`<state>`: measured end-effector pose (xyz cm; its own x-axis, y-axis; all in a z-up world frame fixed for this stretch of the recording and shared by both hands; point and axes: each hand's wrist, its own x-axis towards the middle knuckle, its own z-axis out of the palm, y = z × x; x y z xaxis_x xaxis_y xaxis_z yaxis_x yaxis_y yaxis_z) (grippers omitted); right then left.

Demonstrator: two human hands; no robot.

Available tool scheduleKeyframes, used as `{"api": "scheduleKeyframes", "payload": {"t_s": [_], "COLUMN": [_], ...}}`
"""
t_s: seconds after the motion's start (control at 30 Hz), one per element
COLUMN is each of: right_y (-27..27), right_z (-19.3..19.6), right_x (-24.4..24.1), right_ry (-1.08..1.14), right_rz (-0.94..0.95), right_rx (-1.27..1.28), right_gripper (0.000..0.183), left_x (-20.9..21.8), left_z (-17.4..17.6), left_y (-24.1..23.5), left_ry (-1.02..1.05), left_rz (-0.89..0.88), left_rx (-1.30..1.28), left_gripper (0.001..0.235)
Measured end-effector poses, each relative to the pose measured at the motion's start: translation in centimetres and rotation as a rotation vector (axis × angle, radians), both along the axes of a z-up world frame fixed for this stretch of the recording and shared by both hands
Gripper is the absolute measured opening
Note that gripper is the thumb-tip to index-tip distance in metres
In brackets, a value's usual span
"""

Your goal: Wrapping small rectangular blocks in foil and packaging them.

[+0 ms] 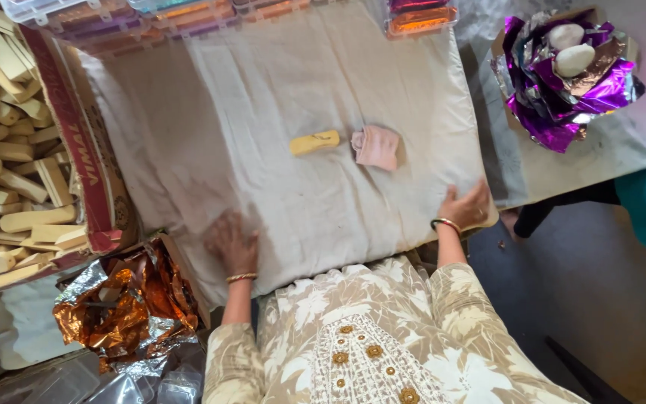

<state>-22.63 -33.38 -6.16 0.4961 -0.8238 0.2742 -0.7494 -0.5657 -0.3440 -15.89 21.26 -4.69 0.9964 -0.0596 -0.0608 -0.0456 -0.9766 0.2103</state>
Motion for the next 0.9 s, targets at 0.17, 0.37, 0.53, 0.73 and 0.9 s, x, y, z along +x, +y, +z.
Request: {"api": "scheduleKeyframes", "payload": {"t_s": [0.17,0.37,0.53,0.73,0.9], "right_y": [-5.2,-13.3,-15.0,-13.5,-8.3], "right_z": [1.8,-5.1,-5.3,-3.5,3.4], "right_x": [-2.7,-5.5,-5.8,-4.0,-0.2], "right_ry": [0.058,-0.129,-0.046,0.042,-0.074], "right_rz": [-0.339,-0.213,-0.126,-0.049,0.199], "right_rx": [0.239,0.37,0.313,0.202,-0.011], "right_gripper": [0.07,0.03,0.023,0.014,0.037], "left_x": [-2.7,-4.2,-3.8,-3.7,-4.1], "left_z": [1.4,3.0,3.0,3.7,4.5], "left_y": [3.0,1.6,0.6,0.5,-1.9], "left_ry": [-0.118,-0.132,-0.043,0.009,0.203], "left_rz": [0.128,0.339,0.433,0.448,0.613], "left_rx": [-0.006,-0.127,-0.058,-0.048,-0.059], "left_gripper": [0.08,0.077,0.075,0.08,0.093]}}
